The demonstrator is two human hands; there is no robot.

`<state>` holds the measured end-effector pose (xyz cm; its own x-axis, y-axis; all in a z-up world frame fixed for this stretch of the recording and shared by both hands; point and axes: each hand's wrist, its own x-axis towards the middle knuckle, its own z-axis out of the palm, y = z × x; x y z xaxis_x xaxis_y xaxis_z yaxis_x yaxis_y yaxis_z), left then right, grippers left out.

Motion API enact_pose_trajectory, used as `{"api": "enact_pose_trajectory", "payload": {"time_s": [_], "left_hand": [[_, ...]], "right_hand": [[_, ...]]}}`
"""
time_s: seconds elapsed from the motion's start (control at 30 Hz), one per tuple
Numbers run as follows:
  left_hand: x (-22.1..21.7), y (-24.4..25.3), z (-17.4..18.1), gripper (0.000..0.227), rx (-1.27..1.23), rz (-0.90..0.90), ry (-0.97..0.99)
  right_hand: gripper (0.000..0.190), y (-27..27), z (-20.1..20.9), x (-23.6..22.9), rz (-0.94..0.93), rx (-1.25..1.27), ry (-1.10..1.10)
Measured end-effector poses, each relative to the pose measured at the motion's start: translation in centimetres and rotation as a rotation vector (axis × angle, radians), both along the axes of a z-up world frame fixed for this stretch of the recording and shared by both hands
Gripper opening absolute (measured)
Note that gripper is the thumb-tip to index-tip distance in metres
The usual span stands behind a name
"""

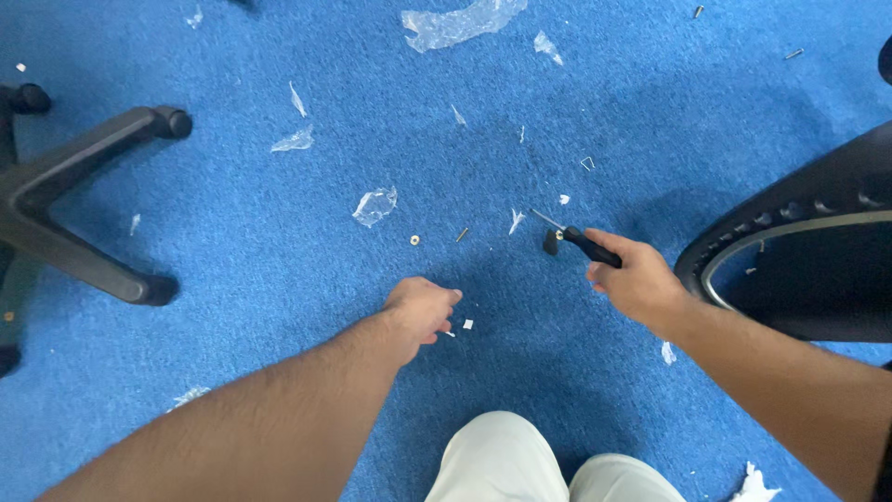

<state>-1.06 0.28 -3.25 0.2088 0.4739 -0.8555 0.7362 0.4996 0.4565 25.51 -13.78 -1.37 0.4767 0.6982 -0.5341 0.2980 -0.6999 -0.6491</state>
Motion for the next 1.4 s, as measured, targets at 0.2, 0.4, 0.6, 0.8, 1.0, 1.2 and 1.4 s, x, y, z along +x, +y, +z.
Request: {"api": "enact_pose_trajectory", "payload": {"time_s": [0.2,0.4,0.6,0.8,1.0,1.2,1.4], "left_hand": [[1.8,3.2,-5.1,0.066,0.369,-0.611,0.098],[5.7,5.9,-7.9,0.079,0.455,-1.111,0.194],[7.4,5.6,-7.1,0.071,0.413,-1.078,0.277],[8.5,5.0,-5.2,0.071,0.452,-1.21,0.412],[7.9,4.7,-3.7,0.066,0.411,-1.09,0.381],[5.8,2.0,-1.4,0.091,0.474,-0.867,0.272],[4.9,-0.3,3.2,0.088,0.516,-0.593,0.033]], "right_hand": [[0.056,-1.1,-2.5,-0.7,-0.093,0.093,0.186],[0.046,-3.0,1.8,-3.3,-0.06,-0.247,-0.129],[0.042,-3.0,1.8,-2.9,0.217,-0.226,-0.456],[0.042,-1.0,2.5,-2.5,0.172,-0.319,-0.366],[0.029,1.2,0.9,-3.1,0.343,-0.25,-0.454],[0.029,1.4,0.0,-2.9,0.646,-0.146,-0.604],[0.028,1.8,3.4,-2.4,-0.398,-0.49,0.394]]}}
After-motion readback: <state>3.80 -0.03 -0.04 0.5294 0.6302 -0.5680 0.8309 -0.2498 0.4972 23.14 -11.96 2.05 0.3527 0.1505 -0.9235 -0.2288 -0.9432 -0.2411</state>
